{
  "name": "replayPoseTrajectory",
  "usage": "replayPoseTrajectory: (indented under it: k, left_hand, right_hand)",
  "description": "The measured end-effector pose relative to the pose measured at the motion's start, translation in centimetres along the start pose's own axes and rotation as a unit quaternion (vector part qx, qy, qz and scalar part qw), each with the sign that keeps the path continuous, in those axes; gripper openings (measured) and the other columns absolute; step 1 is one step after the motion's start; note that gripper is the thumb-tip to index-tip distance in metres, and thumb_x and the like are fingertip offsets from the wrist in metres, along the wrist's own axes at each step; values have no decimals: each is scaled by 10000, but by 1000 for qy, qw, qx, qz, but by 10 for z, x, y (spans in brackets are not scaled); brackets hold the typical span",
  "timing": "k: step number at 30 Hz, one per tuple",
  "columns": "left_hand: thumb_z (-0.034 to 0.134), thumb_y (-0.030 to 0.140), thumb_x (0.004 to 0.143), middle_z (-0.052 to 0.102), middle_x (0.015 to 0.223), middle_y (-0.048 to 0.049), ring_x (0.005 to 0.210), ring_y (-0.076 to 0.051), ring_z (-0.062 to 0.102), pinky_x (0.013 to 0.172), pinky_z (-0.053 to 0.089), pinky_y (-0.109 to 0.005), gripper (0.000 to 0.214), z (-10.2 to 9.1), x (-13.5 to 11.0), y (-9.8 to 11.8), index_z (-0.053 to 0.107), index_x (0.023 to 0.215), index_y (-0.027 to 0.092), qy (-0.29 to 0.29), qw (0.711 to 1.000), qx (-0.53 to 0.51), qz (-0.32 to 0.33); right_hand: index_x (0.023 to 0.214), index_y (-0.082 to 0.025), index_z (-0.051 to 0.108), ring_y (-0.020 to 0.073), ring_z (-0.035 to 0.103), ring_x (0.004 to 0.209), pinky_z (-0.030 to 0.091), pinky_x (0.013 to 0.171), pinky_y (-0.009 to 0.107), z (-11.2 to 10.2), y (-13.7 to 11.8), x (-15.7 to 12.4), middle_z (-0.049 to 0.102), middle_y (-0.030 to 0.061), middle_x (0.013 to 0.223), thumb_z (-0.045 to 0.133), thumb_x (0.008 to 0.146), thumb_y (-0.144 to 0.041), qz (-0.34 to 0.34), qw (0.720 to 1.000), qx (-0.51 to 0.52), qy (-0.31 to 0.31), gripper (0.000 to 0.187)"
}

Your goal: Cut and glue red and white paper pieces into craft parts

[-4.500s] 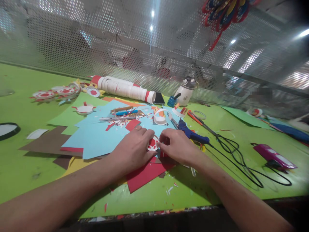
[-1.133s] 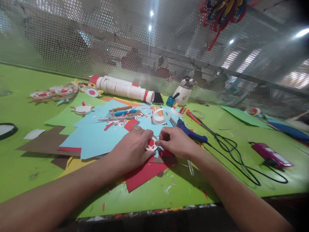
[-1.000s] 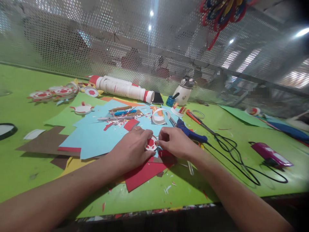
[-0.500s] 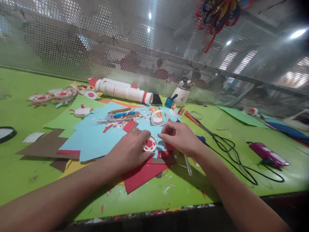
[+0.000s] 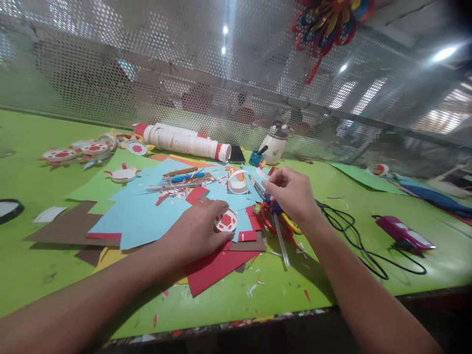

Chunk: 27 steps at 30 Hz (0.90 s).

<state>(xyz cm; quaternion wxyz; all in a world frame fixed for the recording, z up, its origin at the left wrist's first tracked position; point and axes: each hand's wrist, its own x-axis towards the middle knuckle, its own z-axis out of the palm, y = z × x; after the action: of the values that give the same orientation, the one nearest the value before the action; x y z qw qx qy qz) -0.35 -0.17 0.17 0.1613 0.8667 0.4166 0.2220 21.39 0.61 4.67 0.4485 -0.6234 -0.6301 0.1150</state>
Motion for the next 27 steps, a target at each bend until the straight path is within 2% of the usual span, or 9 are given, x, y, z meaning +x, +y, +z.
replayPoseTrajectory:
  k: [5, 8, 10, 17, 27]
  left_hand:
    - [537, 373, 839, 665, 1006, -113, 958, -293, 609, 777, 473, -401, 433, 0, 0, 2, 547, 1223, 172, -5, 1000, -12, 4]
    - [543, 370, 831, 656, 1038, -121, 966, -296, 610, 780, 473, -398, 539, 2, 0, 1, 459, 1318, 154, 4, 1000, -13, -1]
    - [555, 360, 818, 650, 1065, -126, 959, -292, 614, 769, 473, -386, 542, 2, 1, 0, 441, 1304, 150, 7, 1000, -18, -3]
    - [540, 302, 808, 643, 987, -105, 876, -277, 611, 699, 454, -366, 404, 2, -1, 3, 448, 1179, 171, 4, 1000, 4, 26]
    - [518, 239, 798, 613, 909, -86, 796, -251, 579, 669, 439, -367, 411, 2, -3, 5, 437, 1191, 152, -15, 999, 9, 51]
  right_hand:
    - [721, -191, 531, 128, 551, 504, 443, 502, 262, 8, -6, -8, 581, -32, 581, 630, 742, -183, -2, 986, 52, -157, 101]
    - [813, -182, 567, 122, 549, 566, 443, 550, 255, 14, -11, -16, 578, -38, 628, 619, 740, -125, -25, 976, 44, -213, 107]
    - [870, -177, 588, 125, 548, 603, 439, 577, 259, 17, -13, -19, 589, -31, 663, 636, 732, -111, -36, 971, 28, -236, 160]
    - [894, -168, 602, 129, 571, 602, 433, 580, 256, 23, -12, -25, 635, -14, 666, 638, 735, -52, -44, 960, -17, -277, 201]
    - [977, -143, 627, 138, 580, 622, 423, 577, 260, 23, -13, -27, 670, 14, 709, 648, 766, -69, -64, 952, -75, -288, 225]
